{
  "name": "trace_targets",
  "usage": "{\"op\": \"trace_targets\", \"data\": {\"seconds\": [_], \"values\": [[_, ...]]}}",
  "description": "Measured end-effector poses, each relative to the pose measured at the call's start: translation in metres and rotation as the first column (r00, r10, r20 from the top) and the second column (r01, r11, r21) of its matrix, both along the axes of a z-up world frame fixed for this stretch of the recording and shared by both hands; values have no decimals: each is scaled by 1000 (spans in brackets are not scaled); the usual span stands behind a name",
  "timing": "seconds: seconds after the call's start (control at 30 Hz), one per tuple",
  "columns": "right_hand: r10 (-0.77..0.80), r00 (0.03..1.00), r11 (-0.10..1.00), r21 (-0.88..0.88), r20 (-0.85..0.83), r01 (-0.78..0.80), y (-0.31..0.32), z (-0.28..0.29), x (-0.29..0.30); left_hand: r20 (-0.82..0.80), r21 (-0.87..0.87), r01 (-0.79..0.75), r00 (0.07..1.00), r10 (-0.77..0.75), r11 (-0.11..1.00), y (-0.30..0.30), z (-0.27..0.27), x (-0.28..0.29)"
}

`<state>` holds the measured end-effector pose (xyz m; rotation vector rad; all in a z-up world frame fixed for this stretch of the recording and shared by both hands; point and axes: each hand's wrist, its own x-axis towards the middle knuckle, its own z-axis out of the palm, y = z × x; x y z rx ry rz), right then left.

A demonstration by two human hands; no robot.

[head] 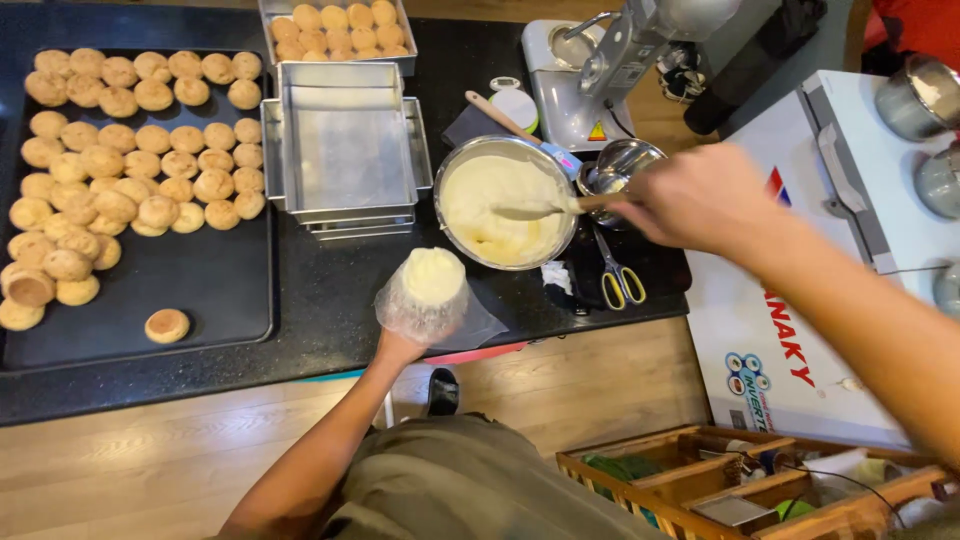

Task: Filling baked cream puff shells with cream using a pastry piping bag.

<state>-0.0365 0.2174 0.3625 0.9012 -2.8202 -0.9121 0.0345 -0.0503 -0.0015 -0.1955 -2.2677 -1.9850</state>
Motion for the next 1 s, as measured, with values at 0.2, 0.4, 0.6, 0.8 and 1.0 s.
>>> {"op": "trace_targets", "data": {"seconds": [0.2,0.4,0.6,0.8,1.0], "values": [[-486,838,861,-28,249,508,35,-167,-98,-135,-54,32,990,-39,998,14,-13,-17],[-605,526,549,-165,597,819,54,-194,-89,-241,-121,19,969,-48,993,18,-25,-20],[-293,622,339,-529,726,778,118,-293,-69,-227,-126,0,974,-28,992,21,10,-25],[-77,520,-93,-525,851,846,152,-313,-25,-241,-132,-56,970,22,990,20,43,-26],[69,582,-316,-535,811,784,154,-276,-3,-254,-140,-72,967,34,988,25,72,-27]]}}
